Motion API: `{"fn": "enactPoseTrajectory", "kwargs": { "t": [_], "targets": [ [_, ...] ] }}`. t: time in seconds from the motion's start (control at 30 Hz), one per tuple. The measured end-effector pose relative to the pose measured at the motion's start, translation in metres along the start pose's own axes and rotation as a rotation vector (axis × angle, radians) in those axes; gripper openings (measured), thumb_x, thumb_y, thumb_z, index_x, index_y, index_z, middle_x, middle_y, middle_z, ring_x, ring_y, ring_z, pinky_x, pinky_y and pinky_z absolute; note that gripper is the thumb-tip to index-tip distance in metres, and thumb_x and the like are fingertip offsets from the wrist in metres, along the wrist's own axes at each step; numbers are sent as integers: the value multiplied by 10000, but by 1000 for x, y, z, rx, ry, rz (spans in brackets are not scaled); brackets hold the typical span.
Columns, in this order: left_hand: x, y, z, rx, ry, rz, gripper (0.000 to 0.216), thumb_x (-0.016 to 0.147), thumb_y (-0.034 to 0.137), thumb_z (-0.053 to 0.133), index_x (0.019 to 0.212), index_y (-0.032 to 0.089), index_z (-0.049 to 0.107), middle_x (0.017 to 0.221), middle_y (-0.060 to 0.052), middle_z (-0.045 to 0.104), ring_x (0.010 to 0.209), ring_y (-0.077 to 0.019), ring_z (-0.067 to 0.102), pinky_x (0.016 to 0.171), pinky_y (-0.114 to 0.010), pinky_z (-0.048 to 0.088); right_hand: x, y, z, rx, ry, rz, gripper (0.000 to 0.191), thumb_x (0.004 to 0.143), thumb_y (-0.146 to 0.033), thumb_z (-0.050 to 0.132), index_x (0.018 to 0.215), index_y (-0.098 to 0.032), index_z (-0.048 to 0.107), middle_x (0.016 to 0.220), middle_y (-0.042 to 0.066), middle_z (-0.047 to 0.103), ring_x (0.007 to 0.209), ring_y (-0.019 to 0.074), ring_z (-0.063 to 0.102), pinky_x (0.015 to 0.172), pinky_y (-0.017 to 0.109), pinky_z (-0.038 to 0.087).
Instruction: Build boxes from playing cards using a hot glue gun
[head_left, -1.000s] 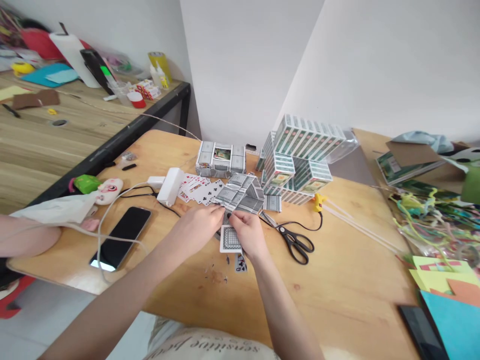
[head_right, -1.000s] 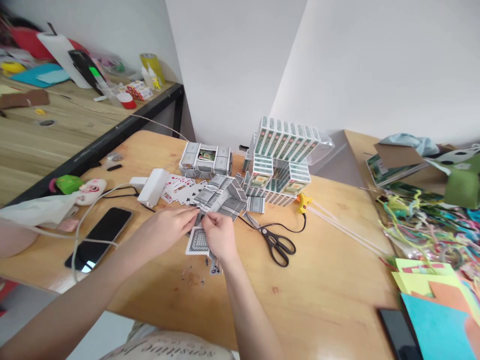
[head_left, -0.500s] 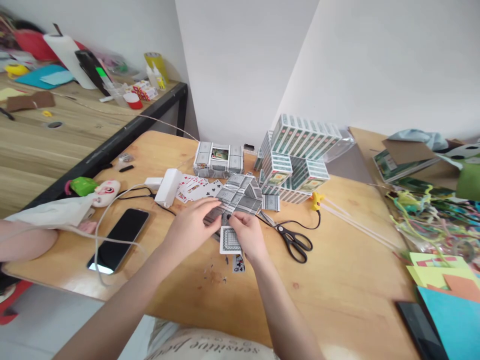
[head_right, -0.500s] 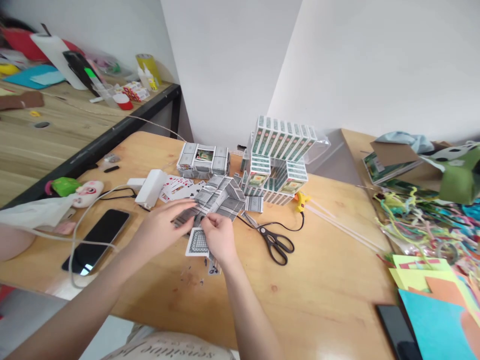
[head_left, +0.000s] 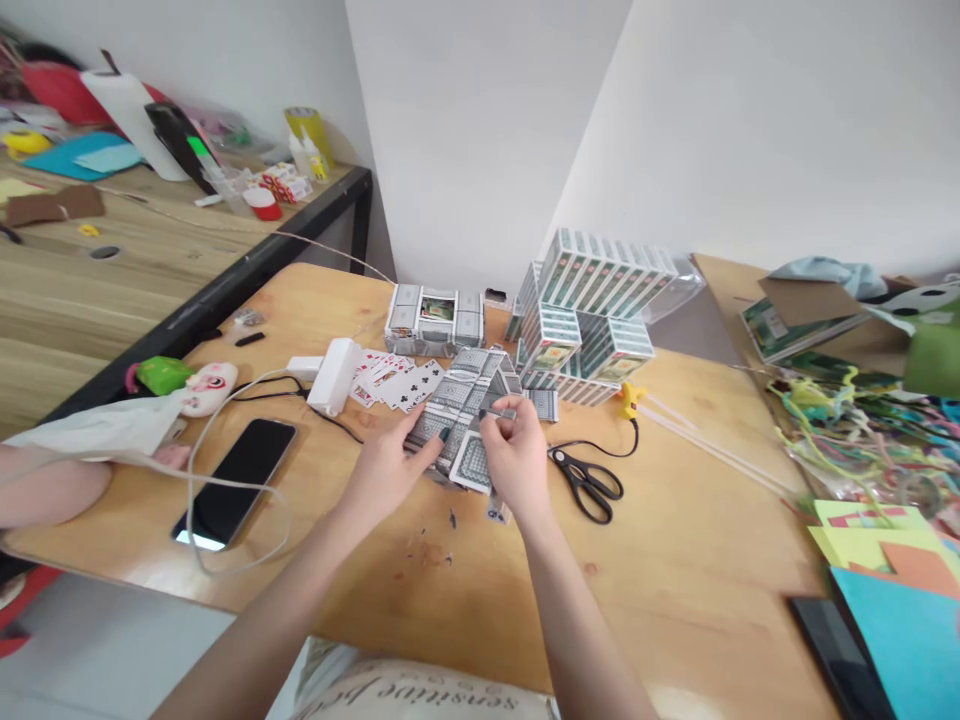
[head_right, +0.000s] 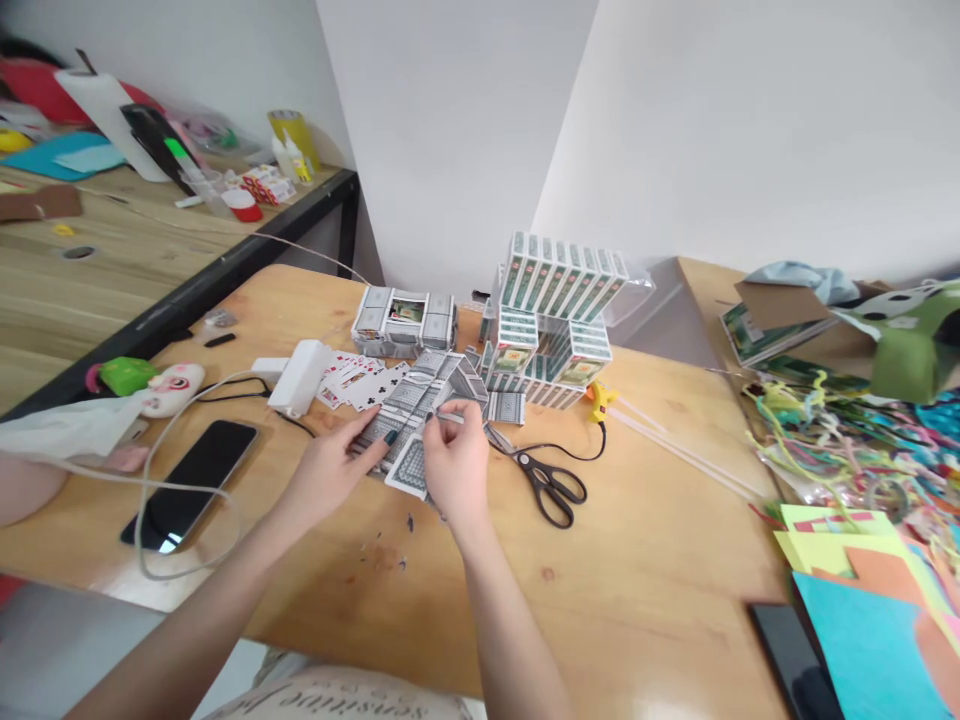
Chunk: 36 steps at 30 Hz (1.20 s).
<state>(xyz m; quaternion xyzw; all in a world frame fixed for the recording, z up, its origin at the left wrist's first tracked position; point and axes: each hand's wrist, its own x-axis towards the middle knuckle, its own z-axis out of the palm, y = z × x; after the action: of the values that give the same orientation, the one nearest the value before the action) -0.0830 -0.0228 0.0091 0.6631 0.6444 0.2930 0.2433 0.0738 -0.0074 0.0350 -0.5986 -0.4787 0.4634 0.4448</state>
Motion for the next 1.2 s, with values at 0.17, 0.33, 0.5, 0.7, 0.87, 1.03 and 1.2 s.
{"fn": "enactPoseTrajectory", "kwargs": {
  "t": [0.17, 0.33, 0.5, 0.7, 0.87, 1.03, 1.2],
  "targets": [
    [-3, -1, 4, 55, 15, 72, 448, 855, 373, 457, 1251, 171, 514, 1030, -75, 675, 920, -206, 624, 790, -292, 482, 12, -6, 4, -329, 47, -127, 140, 774, -208, 443, 882, -225, 357, 465, -112, 396, 421, 129, 414, 498, 222, 303],
    [-5, 3, 5, 77, 14, 96, 382, 858, 360, 457, 1187, 186, 541, 1002, -61, 677, 901, -201, 628, 791, -287, 480, 15, -9, 7, -500, 53, -145, 120, 802, -170, 400, 884, -223, 331, 519, -64, 445, 480, 171, 470, 516, 248, 312],
    [-5, 5, 5, 85, 31, 104, 344, 858, 349, 455, 1140, 181, 558, 969, -57, 678, 898, -202, 627, 781, -284, 480, 14, -8, 8, -508, 25, -153, 113, 814, -159, 380, 827, -241, 303, 530, -44, 450, 528, 199, 505, 515, 253, 316],
    [-5, 6, 4, 67, 6, 89, 356, 859, 354, 443, 1138, 166, 557, 906, -52, 682, 859, -197, 635, 759, -280, 486, 14, -11, 6, -497, -4, -154, 194, 817, -173, 410, 751, -258, 249, 529, -56, 414, 515, 183, 478, 512, 247, 313],
    [-5, 6, 4, 72, 19, 89, 388, 856, 368, 435, 1158, 150, 548, 927, -69, 681, 865, -206, 630, 761, -293, 487, 16, -13, 5, -542, -29, -169, 227, 812, -158, 428, 735, -260, 240, 532, -62, 396, 513, 171, 458, 512, 243, 315],
    [-4, 5, 4, 59, 22, 97, 366, 855, 346, 440, 1142, 151, 555, 947, -71, 679, 868, -202, 628, 774, -295, 484, 18, -11, 7, -628, -72, -181, 181, 837, -150, 422, 765, -246, 286, 561, -36, 470, 525, 171, 507, 506, 245, 340],
    [-4, 7, 2, 13, 6, 104, 324, 858, 335, 445, 1103, 167, 576, 891, -48, 684, 798, -179, 630, 713, -267, 485, 20, -13, 8, -761, -109, -188, 121, 877, -153, 393, 820, -227, 315, 622, 24, 559, 580, 200, 591, 494, 261, 373]
  ]
}}
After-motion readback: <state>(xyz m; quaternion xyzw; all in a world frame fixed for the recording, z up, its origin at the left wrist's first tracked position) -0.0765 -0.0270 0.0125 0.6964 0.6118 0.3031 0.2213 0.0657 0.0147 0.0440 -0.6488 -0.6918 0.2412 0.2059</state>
